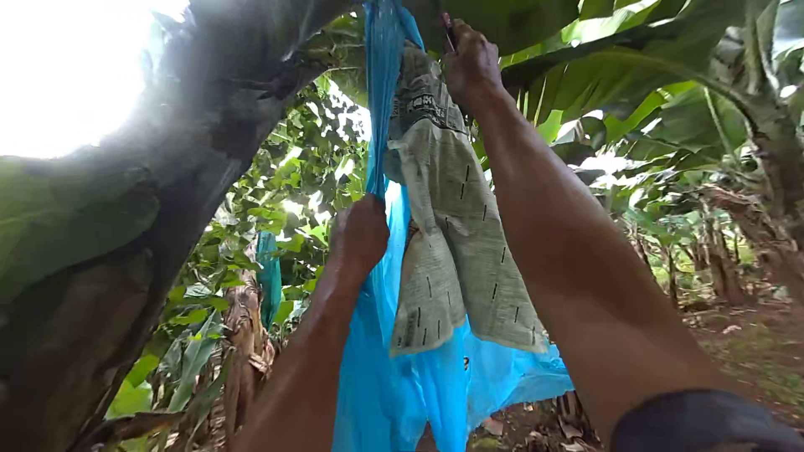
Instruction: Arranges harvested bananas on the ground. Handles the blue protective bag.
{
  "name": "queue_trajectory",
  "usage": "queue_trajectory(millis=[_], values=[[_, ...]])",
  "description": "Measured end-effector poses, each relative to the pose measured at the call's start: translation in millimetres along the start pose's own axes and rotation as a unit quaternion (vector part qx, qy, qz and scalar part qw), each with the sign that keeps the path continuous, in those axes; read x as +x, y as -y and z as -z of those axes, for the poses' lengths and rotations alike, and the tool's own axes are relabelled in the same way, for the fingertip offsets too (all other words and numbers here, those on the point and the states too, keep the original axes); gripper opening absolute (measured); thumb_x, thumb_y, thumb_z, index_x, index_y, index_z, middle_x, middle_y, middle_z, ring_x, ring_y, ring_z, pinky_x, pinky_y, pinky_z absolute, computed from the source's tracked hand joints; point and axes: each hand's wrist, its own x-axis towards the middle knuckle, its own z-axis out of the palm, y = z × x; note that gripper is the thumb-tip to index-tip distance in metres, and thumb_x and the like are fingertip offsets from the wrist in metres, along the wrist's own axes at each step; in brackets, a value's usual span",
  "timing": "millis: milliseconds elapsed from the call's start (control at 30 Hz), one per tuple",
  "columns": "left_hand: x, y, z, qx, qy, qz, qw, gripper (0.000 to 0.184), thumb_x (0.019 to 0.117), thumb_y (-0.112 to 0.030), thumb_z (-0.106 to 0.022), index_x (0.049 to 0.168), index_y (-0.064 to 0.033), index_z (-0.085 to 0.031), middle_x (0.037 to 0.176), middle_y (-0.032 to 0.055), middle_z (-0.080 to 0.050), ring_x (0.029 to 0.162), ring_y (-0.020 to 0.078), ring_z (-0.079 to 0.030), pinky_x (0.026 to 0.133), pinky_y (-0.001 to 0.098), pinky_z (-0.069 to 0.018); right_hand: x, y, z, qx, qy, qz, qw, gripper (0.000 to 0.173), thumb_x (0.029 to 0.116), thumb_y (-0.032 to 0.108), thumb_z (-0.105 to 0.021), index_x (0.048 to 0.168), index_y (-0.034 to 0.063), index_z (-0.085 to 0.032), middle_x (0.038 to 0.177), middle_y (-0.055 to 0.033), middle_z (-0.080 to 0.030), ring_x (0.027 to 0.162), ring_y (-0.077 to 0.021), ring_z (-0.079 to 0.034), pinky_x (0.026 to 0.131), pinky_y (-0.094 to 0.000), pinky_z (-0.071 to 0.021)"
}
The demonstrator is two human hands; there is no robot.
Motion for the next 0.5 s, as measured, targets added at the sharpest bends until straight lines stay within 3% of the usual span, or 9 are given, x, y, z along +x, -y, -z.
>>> queue_trajectory(millis=[200,333,433,500], values=[[-12.7,2.9,2.9,0.008,0.016,-0.008,1.0,0.032,0.1111,-0.03,-0.042,0.112,-0.006,-0.064,0.086,0.0162,-0.067,0.08,0.0349,-0.069,0.072,0.0569,-0.0565,-5.3,15.1,-38.4,0.007,-0.006,-0.013,1.0,0.048,0.105,0.016,-0.044,0.153,0.017,-0.049,0.133,-0.0161,-0.066,0.123,-0.0346,-0.064,0.102,-0.0567,-0.0507],[-14.7,6.6,8.5,0.007,0.024,0.008,1.0,0.034,0.1103,-0.029,-0.044,0.12,-0.0068,-0.068,0.09,0.0137,-0.071,0.084,0.0297,-0.072,0.078,0.0502,-0.059,61.1,27.4,-55.6,0.035,-0.018,-0.027,0.999,0.052,0.1044,0.015,-0.047,0.156,0.018,-0.045,0.135,-0.0168,-0.066,0.123,-0.0362,-0.064,0.102,-0.0571,-0.0505],[-10.6,9.6,12.7,0.002,-0.023,0.002,1.0,0.031,0.1091,-0.027,-0.047,0.114,-0.0072,-0.069,0.078,0.0082,-0.069,0.071,0.0225,-0.07,0.067,0.0421,-0.0594,113.6,30.2,-82.8,0.035,0.005,-0.014,0.999,0.057,0.1028,0.015,-0.047,0.159,0.018,-0.039,0.14,-0.0204,-0.062,0.127,-0.0405,-0.06,0.103,-0.061,-0.0489],[-15.6,5.1,7.1,0.026,0.003,0.024,0.999,0.032,0.1093,-0.027,-0.046,0.11,-0.0061,-0.069,0.078,0.0102,-0.068,0.073,0.0253,-0.07,0.068,0.0451,-0.0588,106.4,15.8,-109.8,-0.01,0.031,0.002,0.999,0.057,0.1042,0.022,-0.045,0.16,0.0177,-0.036,0.14,-0.0239,-0.06,0.127,-0.0448,-0.06,0.1,-0.066,-0.0488]])
